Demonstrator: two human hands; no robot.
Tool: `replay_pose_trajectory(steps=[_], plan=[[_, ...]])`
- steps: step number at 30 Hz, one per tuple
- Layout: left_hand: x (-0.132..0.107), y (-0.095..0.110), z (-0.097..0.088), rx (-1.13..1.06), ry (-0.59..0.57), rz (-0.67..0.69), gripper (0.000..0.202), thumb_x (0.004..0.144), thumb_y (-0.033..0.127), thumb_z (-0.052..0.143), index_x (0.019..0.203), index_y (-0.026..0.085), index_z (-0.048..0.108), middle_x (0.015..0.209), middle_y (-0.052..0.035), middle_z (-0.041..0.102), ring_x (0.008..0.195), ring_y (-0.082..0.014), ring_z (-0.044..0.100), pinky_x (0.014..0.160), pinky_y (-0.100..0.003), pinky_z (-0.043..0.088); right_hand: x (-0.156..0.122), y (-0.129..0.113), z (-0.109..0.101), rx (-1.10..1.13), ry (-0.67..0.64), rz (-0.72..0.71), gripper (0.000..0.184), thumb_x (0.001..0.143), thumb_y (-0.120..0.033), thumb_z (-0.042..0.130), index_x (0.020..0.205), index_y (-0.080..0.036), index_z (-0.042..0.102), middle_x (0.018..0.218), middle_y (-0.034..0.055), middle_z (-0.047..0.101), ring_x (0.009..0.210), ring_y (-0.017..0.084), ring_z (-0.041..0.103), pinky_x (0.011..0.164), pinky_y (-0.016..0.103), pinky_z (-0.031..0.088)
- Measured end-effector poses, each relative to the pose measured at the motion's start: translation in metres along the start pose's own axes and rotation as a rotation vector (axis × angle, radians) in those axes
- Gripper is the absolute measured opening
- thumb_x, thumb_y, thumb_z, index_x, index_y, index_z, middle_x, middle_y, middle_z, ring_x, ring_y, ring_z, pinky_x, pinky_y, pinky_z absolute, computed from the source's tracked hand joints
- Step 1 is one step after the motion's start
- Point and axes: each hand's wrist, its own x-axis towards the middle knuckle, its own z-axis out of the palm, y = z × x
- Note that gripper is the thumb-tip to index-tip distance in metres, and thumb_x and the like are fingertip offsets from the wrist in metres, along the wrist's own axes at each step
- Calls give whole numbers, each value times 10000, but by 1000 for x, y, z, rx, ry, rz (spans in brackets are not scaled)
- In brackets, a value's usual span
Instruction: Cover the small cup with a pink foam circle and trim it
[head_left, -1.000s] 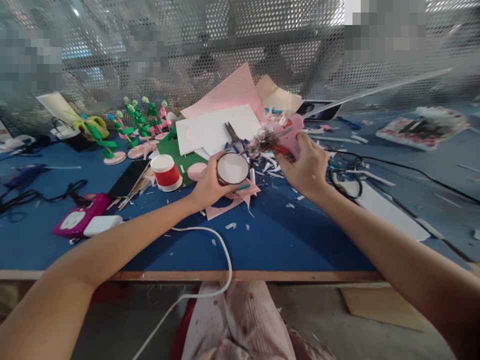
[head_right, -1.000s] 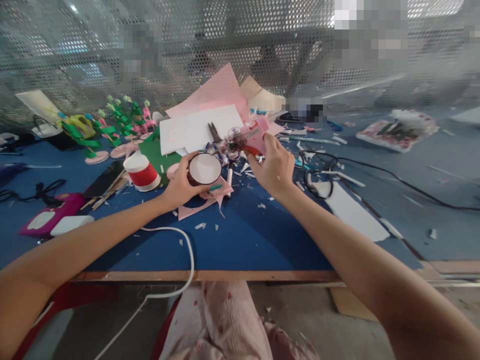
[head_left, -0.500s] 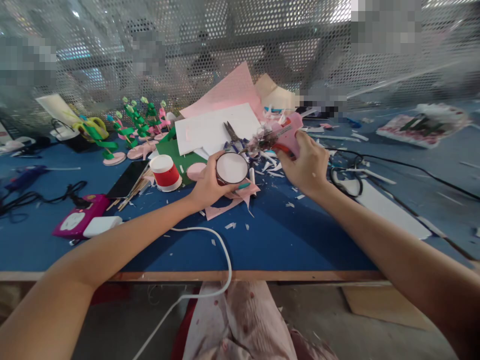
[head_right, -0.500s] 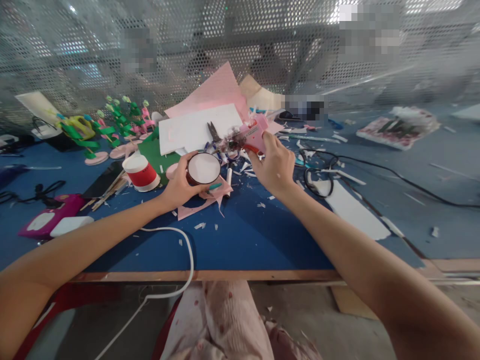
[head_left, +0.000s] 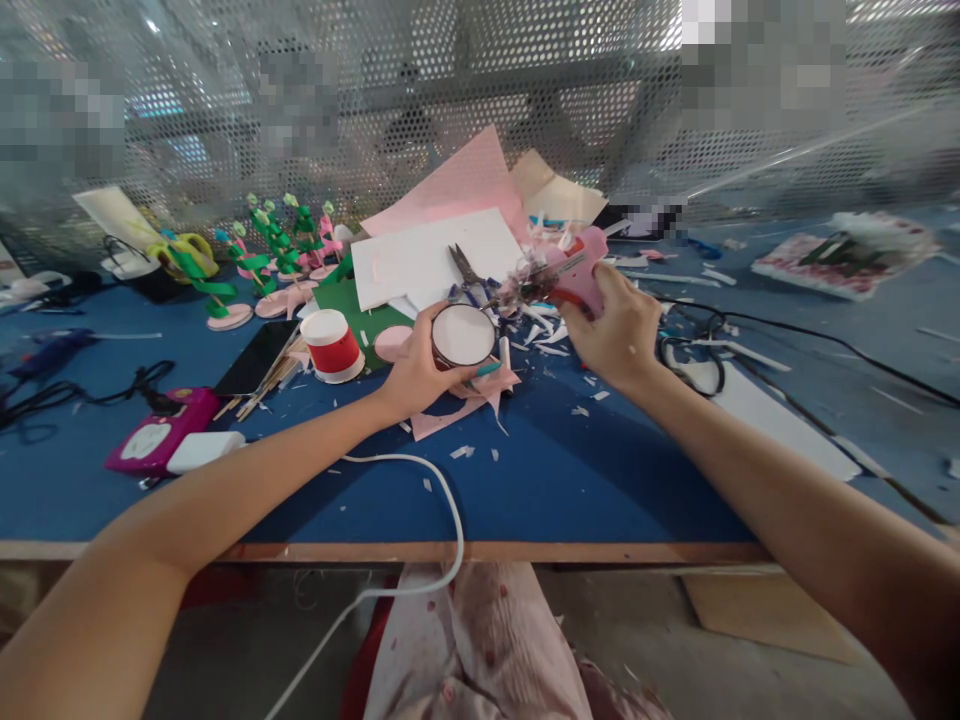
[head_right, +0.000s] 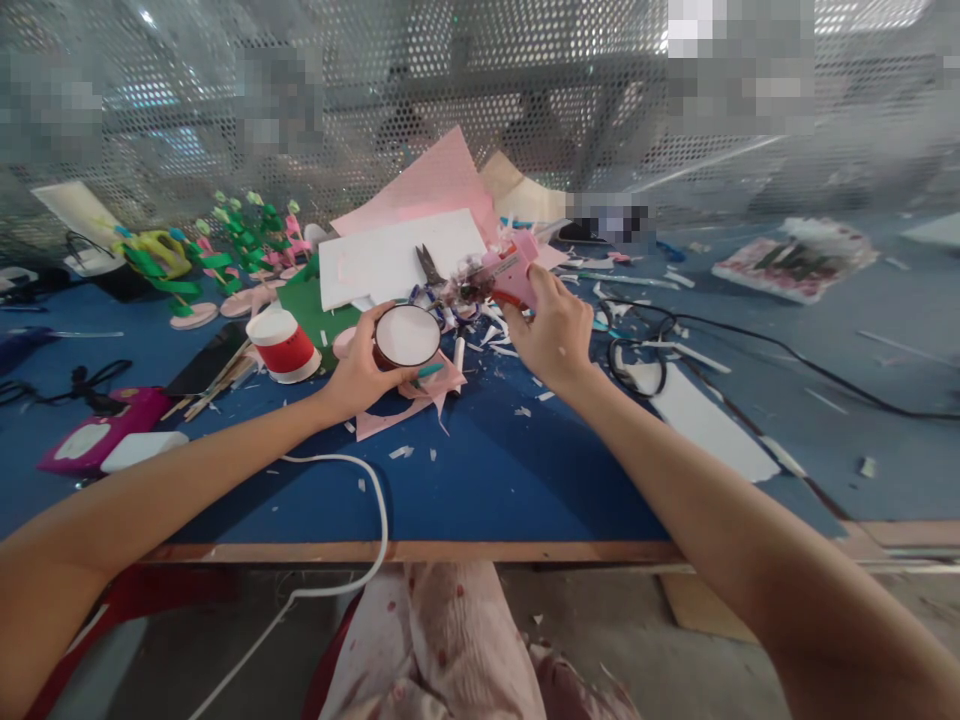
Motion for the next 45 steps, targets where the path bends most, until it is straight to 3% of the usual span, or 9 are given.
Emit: replay_pose_trajectory(steps=[19, 29, 35, 45], plan=[[2, -11, 3, -45, 53, 5, 801, 661, 528, 687, 1270, 209, 276, 1355, -158, 404, 1269, -300, 409, 1048, -450, 376, 1, 6, 4, 0, 52, -39, 241, 738, -290, 551, 960, -197, 558, 838, 104, 651, 783, 279, 601, 609, 346, 394], [4, -11, 4, -42, 143, -19, 803, 624, 513, 724, 1236, 199, 309, 1322, -155, 438, 1249, -297, 432, 1046, -452, 372, 1, 10, 7, 21, 72, -66, 225, 746, -299, 541, 954, -211, 553, 828, 101, 648, 752, 273, 601, 590, 343, 388], [4, -13, 4, -33, 156, -22, 808, 621, 521, 724, 1241, 212, 309, 1313, -149, 450, 1217, -286, 466, 980, -424, 438, 2, 9, 5, 16, 41, -50, 230, 745, -294, 544, 957, -206, 561, 833, 101, 650, 755, 265, 598, 609, 343, 393], [4, -13, 4, 31, 204, -39, 801, 609, 503, 742, 1234, 228, 323, 1276, -129, 483, 1195, -286, 479, 978, -434, 428, 2, 5, 0, 41, 4, -64, 202, 753, -337, 554, 910, -209, 564, 836, 90, 657, 787, 259, 608, 638, 336, 414]])
